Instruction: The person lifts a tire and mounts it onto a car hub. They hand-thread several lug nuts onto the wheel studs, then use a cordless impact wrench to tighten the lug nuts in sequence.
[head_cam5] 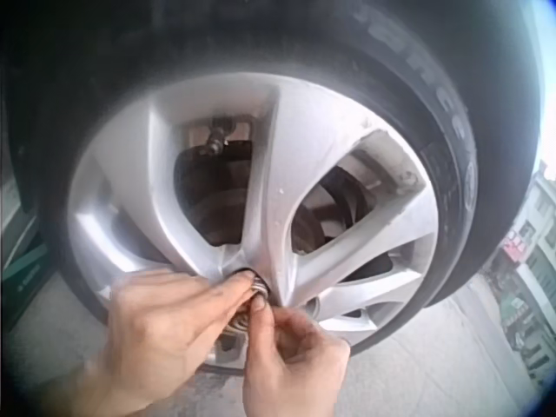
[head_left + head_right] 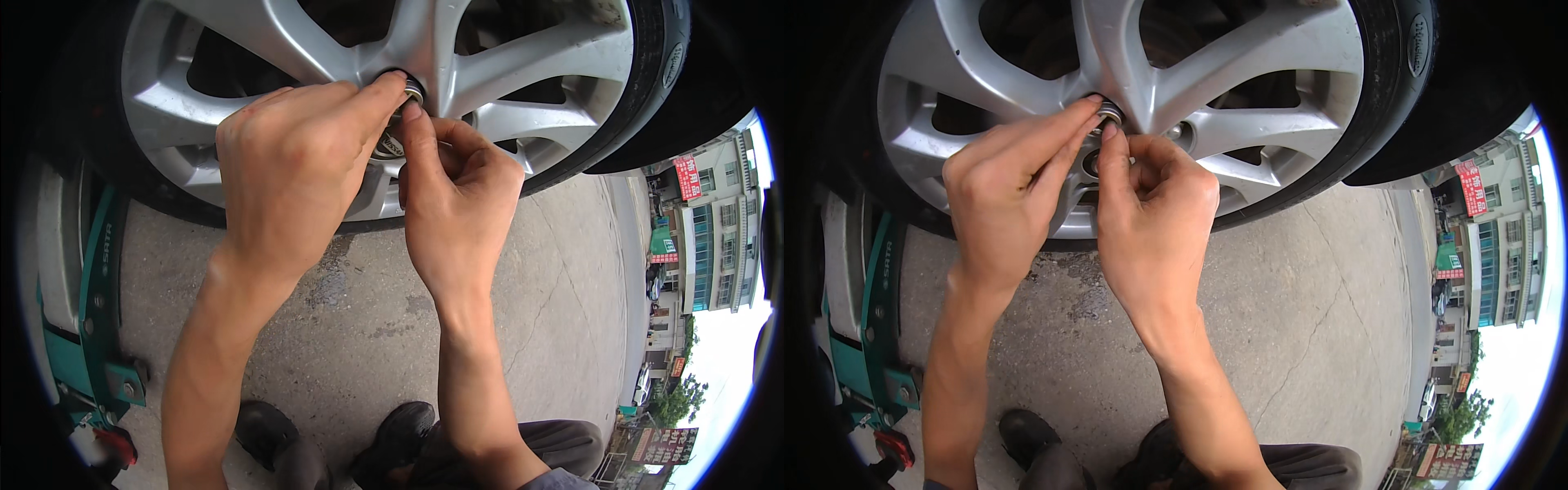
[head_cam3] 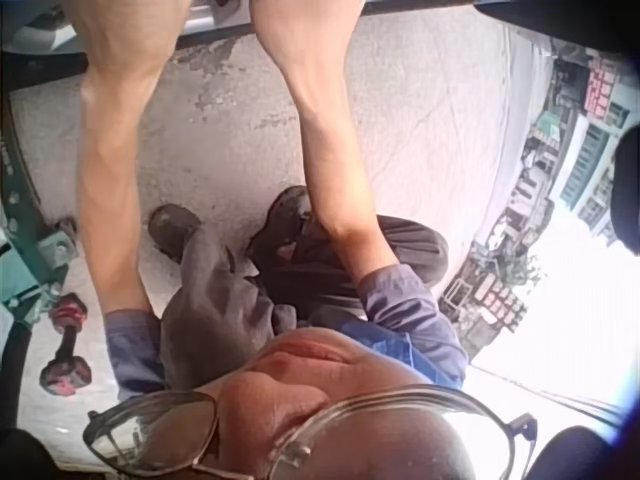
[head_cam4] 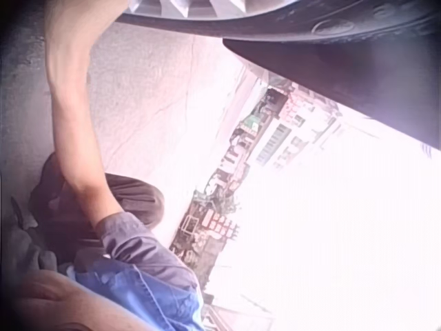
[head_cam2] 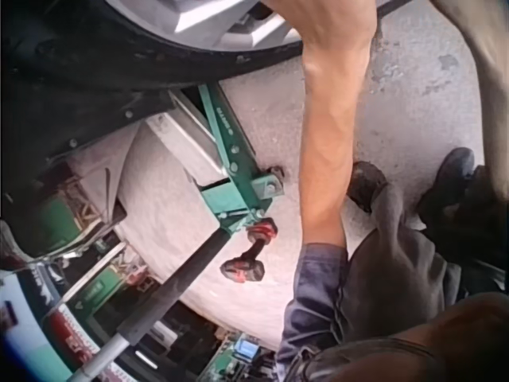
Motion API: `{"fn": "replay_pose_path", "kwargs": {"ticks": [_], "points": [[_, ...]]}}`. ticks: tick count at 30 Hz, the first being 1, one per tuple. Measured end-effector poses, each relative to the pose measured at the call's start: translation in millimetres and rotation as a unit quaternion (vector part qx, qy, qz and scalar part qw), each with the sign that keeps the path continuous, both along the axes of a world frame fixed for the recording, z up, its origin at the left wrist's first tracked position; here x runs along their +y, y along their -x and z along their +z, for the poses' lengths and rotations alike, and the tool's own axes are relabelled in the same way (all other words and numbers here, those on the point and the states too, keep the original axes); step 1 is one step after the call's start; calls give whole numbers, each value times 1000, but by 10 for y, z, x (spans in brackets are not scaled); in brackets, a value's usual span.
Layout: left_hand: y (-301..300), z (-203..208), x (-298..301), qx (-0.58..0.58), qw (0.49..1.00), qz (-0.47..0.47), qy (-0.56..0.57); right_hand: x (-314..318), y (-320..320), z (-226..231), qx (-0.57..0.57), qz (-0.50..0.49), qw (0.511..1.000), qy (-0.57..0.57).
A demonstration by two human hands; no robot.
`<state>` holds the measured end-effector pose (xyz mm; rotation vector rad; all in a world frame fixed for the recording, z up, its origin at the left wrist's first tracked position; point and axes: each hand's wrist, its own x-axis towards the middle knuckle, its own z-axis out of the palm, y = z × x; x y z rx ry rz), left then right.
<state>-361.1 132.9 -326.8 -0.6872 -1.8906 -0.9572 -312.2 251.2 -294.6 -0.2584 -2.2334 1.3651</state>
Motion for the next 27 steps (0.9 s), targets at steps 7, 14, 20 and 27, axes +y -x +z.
{"fn": "replay_pose_path", "kwargs": {"ticks": [7, 14, 20, 27], "points": [[4, -35, 28, -26, 996, -15, -83, -54, 41, 91, -40, 51, 997, 44], [-123, -8, 115, -160, 967, -68, -183, 143, 93, -4, -137, 248, 838, 466], [7, 96, 28, -44, 998, -20, -32, 39, -8, 30, -28, 6, 998, -60], [-30, -8, 20, -40, 993, -40, -103, -70, 31, 105, -6, 7, 988, -155]]}}
